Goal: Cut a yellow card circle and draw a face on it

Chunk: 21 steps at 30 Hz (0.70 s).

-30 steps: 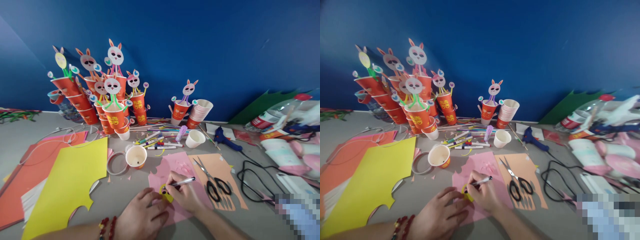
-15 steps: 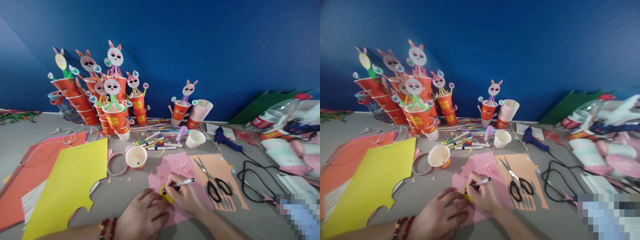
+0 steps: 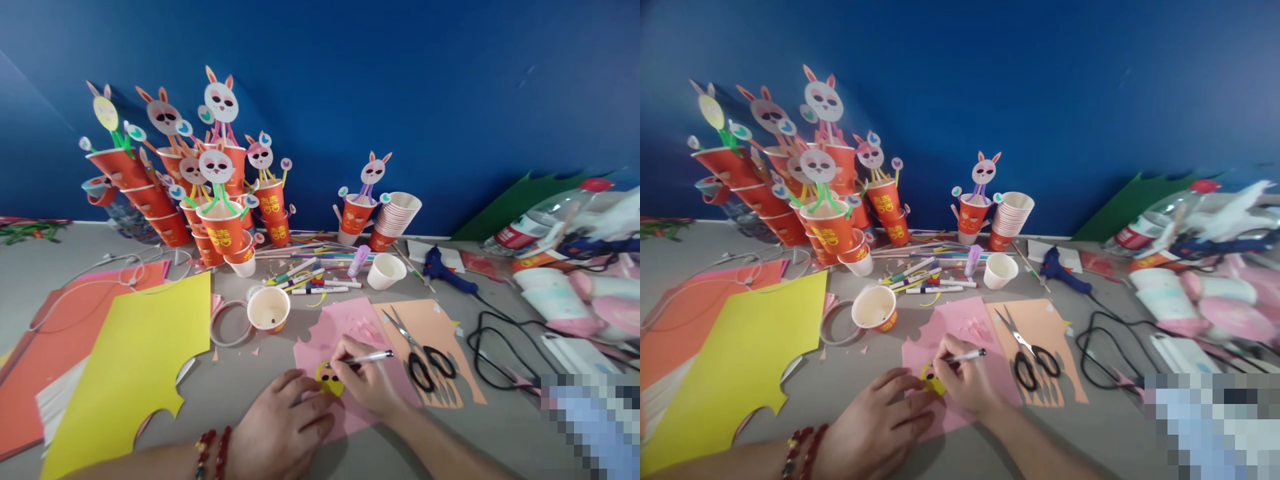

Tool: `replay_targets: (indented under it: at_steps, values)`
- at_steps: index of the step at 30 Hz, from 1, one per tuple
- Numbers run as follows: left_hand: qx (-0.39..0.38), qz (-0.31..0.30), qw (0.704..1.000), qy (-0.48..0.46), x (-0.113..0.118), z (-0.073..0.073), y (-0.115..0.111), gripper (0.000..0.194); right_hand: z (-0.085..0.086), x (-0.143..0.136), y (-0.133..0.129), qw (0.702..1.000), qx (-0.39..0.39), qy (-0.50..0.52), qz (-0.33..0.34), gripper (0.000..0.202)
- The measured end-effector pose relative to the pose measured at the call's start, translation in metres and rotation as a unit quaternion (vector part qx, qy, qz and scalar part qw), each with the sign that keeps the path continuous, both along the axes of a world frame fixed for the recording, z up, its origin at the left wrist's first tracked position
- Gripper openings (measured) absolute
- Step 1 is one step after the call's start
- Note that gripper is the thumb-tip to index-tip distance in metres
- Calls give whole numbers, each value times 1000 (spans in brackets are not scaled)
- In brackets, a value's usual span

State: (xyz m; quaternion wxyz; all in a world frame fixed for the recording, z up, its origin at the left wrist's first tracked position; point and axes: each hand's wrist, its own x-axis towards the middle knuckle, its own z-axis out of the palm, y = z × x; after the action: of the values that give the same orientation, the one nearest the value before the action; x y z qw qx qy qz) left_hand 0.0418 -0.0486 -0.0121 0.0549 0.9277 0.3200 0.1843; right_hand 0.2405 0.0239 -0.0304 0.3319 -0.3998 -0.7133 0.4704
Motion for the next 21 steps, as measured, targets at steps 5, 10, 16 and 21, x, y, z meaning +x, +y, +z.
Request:
replay_targets:
  at_steps: [5,10,16,21]
  values:
    - [-11,-3,1000,1,0,2,0,23,0,2,-1,1000,6,-6,-22,20]
    - [-35,-13,999,18,-1,7,1,26,2,2,-2,1000,0,-28,7,17]
    - [-20,-5,1000,11,0,2,0,24,3,1,-1,1000,3,-24,5,15]
    - [-23,-2,1000,5,0,-1,-1,23,2,0,-1,1000,5,-7,-17,17]
